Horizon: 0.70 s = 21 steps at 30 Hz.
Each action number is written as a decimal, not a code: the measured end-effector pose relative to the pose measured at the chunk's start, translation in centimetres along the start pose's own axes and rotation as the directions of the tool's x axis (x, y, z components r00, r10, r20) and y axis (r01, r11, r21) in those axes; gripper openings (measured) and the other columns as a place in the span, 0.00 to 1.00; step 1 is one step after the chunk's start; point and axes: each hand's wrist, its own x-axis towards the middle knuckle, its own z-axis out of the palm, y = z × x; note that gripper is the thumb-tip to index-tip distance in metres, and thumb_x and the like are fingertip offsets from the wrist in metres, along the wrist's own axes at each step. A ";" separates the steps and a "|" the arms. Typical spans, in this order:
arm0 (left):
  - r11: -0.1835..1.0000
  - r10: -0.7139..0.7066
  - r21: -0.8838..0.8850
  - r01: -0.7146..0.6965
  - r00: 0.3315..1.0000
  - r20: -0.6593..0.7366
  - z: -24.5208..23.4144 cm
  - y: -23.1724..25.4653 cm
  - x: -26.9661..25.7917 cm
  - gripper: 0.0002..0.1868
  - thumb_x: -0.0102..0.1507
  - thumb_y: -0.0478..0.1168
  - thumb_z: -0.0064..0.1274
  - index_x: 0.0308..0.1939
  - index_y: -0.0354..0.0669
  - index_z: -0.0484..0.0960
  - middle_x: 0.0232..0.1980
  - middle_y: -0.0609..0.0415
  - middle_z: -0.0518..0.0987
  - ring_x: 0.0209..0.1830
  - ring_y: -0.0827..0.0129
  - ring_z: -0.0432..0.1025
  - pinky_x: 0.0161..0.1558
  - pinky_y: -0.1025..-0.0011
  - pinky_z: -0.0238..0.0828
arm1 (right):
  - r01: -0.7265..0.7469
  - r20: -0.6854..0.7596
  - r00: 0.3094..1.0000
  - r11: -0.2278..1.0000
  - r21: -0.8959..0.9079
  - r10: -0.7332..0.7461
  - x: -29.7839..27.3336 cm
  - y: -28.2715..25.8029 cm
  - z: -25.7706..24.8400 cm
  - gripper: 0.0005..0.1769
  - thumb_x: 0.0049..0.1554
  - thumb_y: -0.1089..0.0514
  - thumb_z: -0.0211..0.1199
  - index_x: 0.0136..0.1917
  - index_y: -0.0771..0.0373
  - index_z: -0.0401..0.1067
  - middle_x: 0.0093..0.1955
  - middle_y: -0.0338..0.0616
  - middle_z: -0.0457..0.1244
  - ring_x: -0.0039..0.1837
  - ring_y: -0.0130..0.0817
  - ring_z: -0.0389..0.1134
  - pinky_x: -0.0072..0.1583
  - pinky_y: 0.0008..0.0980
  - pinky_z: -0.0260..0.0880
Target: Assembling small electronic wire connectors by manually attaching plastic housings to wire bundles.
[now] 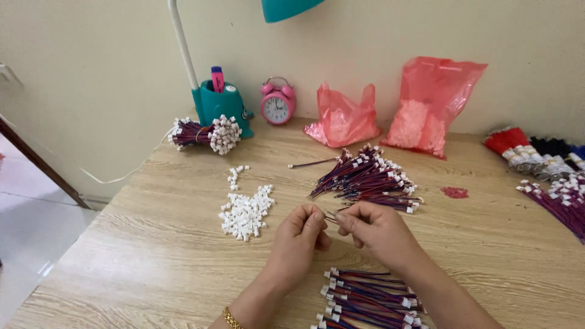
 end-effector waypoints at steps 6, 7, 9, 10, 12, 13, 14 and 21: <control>0.999 0.011 -0.033 -0.011 1.000 0.016 0.0 0.0 -0.1 0.10 0.70 0.40 0.43 0.34 0.42 0.71 0.24 0.50 0.74 0.23 0.68 0.67 0.30 0.72 0.67 | 0.007 0.009 1.000 1.000 -0.006 -0.007 -0.2 -0.3 0.0 0.07 0.54 0.57 0.66 0.38 0.63 0.77 0.29 0.39 0.64 0.28 0.26 0.56 0.32 0.26 0.56; 0.999 0.007 -0.033 -0.007 1.000 0.017 0.0 -0.2 0.0 0.10 0.70 0.40 0.43 0.34 0.42 0.71 0.24 0.50 0.74 0.23 0.68 0.67 0.30 0.72 0.67 | 0.003 0.009 1.000 1.000 -0.005 -0.003 -0.3 -0.4 0.0 0.07 0.54 0.57 0.66 0.38 0.63 0.77 0.29 0.39 0.64 0.28 0.26 0.56 0.32 0.26 0.56; 0.999 0.016 -0.039 -0.017 1.000 -0.005 0.1 -0.5 0.1 0.08 0.69 0.39 0.45 0.35 0.44 0.72 0.31 0.54 0.73 0.26 0.71 0.68 0.31 0.74 0.69 | -0.015 -0.003 1.000 0.996 -0.084 0.014 -0.3 -0.6 -0.2 0.06 0.53 0.56 0.68 0.38 0.61 0.79 0.29 0.36 0.64 0.29 0.25 0.58 0.33 0.25 0.58; 0.999 0.014 -0.038 -0.014 1.000 -0.003 0.1 -0.6 0.2 0.08 0.69 0.39 0.45 0.35 0.44 0.72 0.31 0.54 0.73 0.26 0.71 0.68 0.31 0.74 0.69 | -0.017 -0.006 1.000 0.996 -0.082 0.017 -0.3 -0.6 -0.2 0.06 0.53 0.56 0.68 0.38 0.61 0.79 0.29 0.36 0.64 0.29 0.25 0.58 0.33 0.25 0.58; 0.999 0.013 -0.031 -0.013 1.000 -0.013 0.2 -0.7 0.2 0.07 0.69 0.39 0.45 0.35 0.44 0.73 0.32 0.55 0.74 0.25 0.71 0.69 0.31 0.75 0.67 | 0.018 -0.022 1.000 0.987 -0.161 -0.022 -0.3 -0.5 -0.3 0.06 0.52 0.55 0.68 0.37 0.58 0.79 0.27 0.33 0.64 0.29 0.23 0.59 0.34 0.24 0.59; 0.999 0.011 -0.030 -0.012 1.000 -0.012 0.1 -1.0 0.4 0.07 0.69 0.39 0.45 0.35 0.44 0.73 0.32 0.55 0.74 0.25 0.71 0.69 0.31 0.75 0.67 | 0.016 -0.023 1.000 0.987 -0.160 -0.020 -0.2 -0.3 -0.4 0.06 0.52 0.55 0.68 0.37 0.58 0.79 0.27 0.33 0.64 0.29 0.23 0.59 0.34 0.24 0.59; 0.999 0.030 -0.038 -0.030 1.000 -0.008 0.1 -1.4 0.7 0.07 0.68 0.39 0.47 0.35 0.44 0.74 0.32 0.55 0.74 0.25 0.72 0.69 0.31 0.75 0.68 | 0.038 -0.005 0.999 0.983 -0.178 -0.039 -0.1 -0.1 -0.5 0.07 0.53 0.54 0.67 0.36 0.57 0.78 0.27 0.33 0.63 0.28 0.22 0.58 0.33 0.25 0.57; 0.999 0.035 0.001 -0.035 0.999 0.011 0.1 -0.8 0.2 0.07 0.67 0.41 0.49 0.34 0.44 0.75 0.32 0.56 0.75 0.26 0.72 0.69 0.33 0.75 0.67 | 0.000 0.018 1.000 0.962 -0.274 0.005 -1.2 -2.6 -0.9 0.06 0.53 0.53 0.66 0.38 0.55 0.81 0.31 0.29 0.66 0.35 0.21 0.59 0.42 0.24 0.60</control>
